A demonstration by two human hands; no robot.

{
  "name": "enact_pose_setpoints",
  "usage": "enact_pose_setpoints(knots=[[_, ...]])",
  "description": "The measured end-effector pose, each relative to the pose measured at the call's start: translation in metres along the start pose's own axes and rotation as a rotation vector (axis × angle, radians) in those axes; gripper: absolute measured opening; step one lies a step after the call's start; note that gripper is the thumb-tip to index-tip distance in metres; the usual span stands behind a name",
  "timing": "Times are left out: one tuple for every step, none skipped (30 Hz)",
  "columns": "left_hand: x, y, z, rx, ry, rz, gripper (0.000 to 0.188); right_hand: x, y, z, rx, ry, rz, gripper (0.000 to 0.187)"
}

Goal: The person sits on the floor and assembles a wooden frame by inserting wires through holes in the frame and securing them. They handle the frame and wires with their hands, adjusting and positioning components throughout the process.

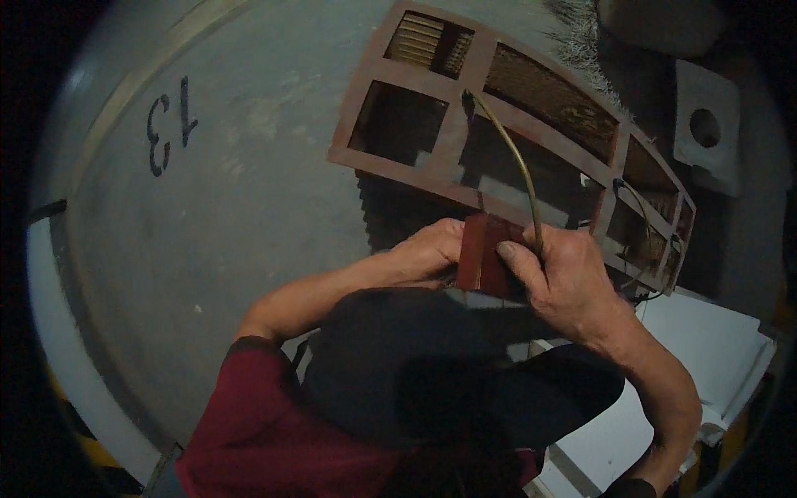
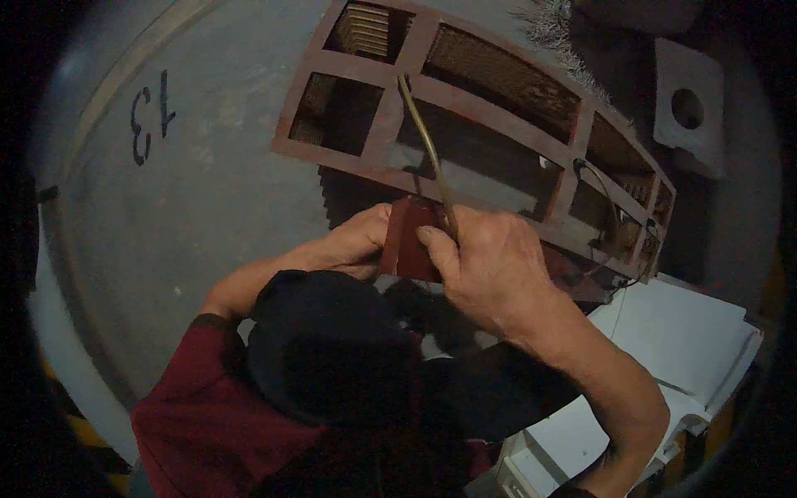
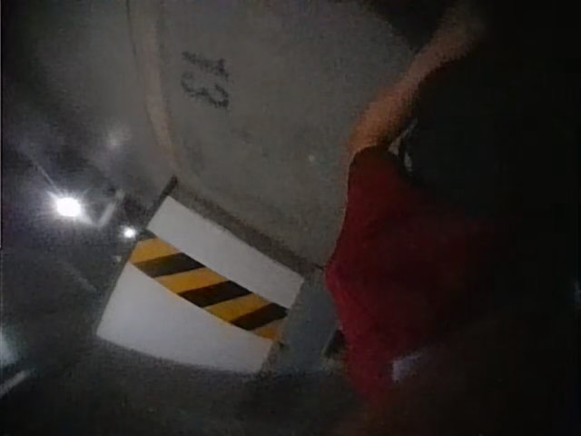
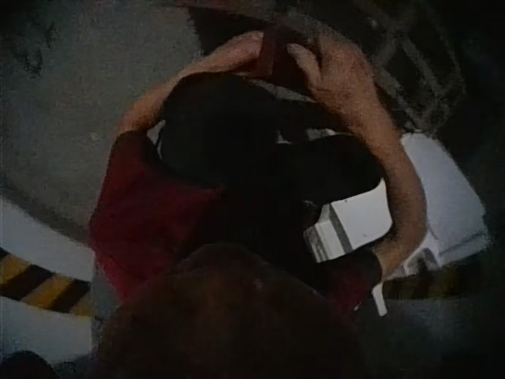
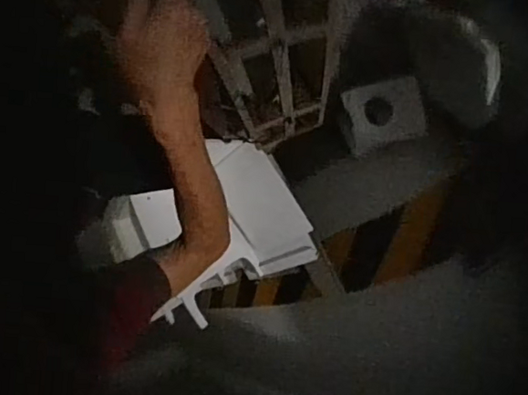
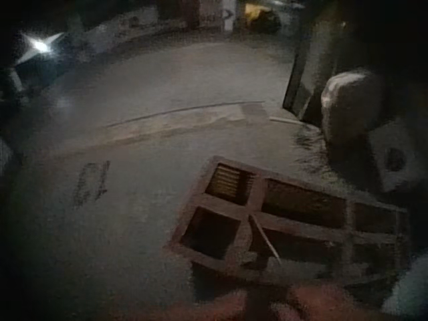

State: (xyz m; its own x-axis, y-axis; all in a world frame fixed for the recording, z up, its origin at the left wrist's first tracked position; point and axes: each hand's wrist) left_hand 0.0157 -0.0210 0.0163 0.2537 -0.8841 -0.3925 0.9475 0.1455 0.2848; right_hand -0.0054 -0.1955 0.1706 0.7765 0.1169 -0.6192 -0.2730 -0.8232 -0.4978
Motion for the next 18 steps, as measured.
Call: enact_pose_setpoints(knots=[[-0.001,-0.002,0.0,-0.012,0.013,0.029,0.033,0.001,-0.002,0.007,-0.018,0.06,-0.04,0.022],[-0.001,-0.003,0.002,-0.022,0.026,0.049,0.032,0.001,-0.003,0.01,-0.029,0.084,0.002,0.022],[-0.002,-0.004,0.005,-0.04,0.007,0.074,0.031,-0.001,-0.003,0.01,-0.067,0.147,-0.115,0.021],[-0.002,-0.004,0.007,-0.033,0.06,0.061,0.032,-0.003,-0.002,0.011,-0.099,0.17,-0.149,0.02],[-0.003,-0.002,0.009,-0.034,0.082,0.053,0.032,-0.005,-0.002,0.011,-0.13,0.193,-0.181,0.019],[-0.003,0.0,0.011,-0.033,0.104,0.045,0.032,-0.008,0.0,0.01,-0.099,0.185,-0.185,0.019],[-0.004,0.002,0.013,-0.041,0.089,0.02,0.034,-0.01,0.001,0.008,-0.068,0.177,-0.192,0.019],[-0.005,0.004,0.015,-0.048,0.073,-0.004,0.035,-0.011,0.003,0.008,-0.04,0.17,-0.2,0.02],[-0.006,0.006,0.017,-0.065,0.071,-0.034,0.036,-0.011,0.006,0.007,-0.06,0.159,-0.255,0.021],[-0.009,0.009,0.017,-0.008,0.101,-0.024,0.039,-0.011,0.009,0.007,-0.078,0.15,-0.312,0.023],[-0.009,0.01,0.02,-0.081,0.037,-0.012,0.039,-0.009,0.012,0.006,-0.095,0.14,-0.372,0.024],[-0.011,0.011,0.021,-0.124,0.045,-0.03,0.039,-0.007,0.016,0.005,-0.075,0.135,-0.429,0.025],[-0.011,0.011,0.023,-0.165,0.057,-0.049,0.04,-0.004,0.02,0.004,-0.053,0.13,-0.487,0.025],[-0.012,0.012,0.023,-0.146,0.086,-0.052,0.04,-0.003,0.023,0.001,-0.03,0.127,-0.544,0.025],[-0.011,0.013,0.024,-0.125,0.111,-0.055,0.04,-0.002,0.025,-0.003,0.0,0.081,-0.509,0.026],[-0.01,0.013,0.024,-0.127,0.09,-0.043,0.04,-0.003,0.027,-0.008,0.03,0.033,-0.476,0.027],[-0.009,0.014,0.023,-0.085,0.087,-0.045,0.041,-0.004,0.027,-0.012,0.062,-0.054,-0.363,0.028],[-0.008,0.014,0.022,-0.062,0.032,-0.033,0.042,-0.005,0.025,-0.016,0.091,-0.042,-0.398,0.024]])
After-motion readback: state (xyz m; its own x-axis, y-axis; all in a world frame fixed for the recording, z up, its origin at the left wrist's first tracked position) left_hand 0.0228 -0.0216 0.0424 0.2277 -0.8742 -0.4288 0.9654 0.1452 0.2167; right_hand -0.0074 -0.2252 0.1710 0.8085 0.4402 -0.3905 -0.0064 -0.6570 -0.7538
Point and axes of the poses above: each hand's wrist, its own x-axis towards the middle knuckle, its own z-axis out of the palm, y = z × x
